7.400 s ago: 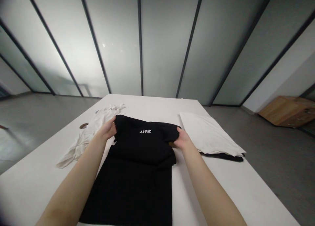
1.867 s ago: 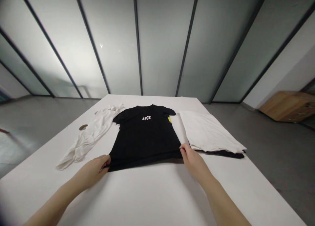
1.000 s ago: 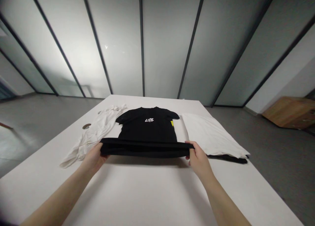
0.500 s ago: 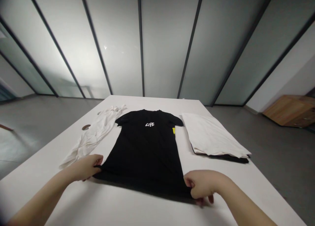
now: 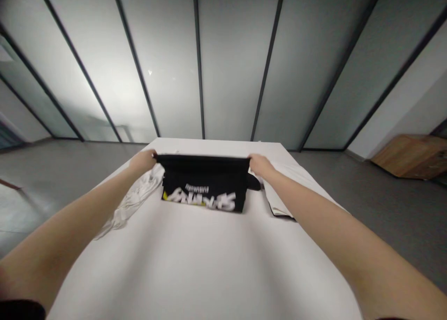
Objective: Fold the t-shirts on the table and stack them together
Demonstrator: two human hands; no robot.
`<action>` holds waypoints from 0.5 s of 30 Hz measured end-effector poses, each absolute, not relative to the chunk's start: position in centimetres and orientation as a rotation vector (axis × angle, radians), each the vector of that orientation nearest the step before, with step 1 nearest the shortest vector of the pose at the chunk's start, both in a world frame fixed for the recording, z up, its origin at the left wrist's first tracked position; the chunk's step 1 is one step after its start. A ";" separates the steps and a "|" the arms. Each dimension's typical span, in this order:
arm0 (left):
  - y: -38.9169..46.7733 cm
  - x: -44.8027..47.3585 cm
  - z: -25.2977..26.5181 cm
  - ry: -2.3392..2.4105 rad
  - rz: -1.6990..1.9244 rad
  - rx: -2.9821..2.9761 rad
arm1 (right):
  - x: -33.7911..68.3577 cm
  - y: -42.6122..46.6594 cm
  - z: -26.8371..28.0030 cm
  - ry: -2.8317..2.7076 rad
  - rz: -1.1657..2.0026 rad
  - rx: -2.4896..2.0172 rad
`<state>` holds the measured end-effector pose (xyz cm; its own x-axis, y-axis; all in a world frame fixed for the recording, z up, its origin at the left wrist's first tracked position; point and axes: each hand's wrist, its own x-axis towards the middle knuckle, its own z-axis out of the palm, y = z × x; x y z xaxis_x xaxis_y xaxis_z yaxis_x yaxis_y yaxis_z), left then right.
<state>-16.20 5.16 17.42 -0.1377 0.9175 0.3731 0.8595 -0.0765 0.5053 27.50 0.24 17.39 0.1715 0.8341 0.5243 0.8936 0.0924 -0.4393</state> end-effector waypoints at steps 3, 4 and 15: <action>8.7 -15.7 21.8 2.202 1.626 1.868 | 29.2 5.6 20.9 -1.400 -0.085 -1.398; 9.3 -15.4 22.5 2.174 1.745 1.856 | 29.5 6.7 21.3 -1.315 -0.060 -1.250; 6.4 -14.6 9.9 2.156 0.690 2.059 | 29.5 3.7 5.9 -1.556 0.324 -1.534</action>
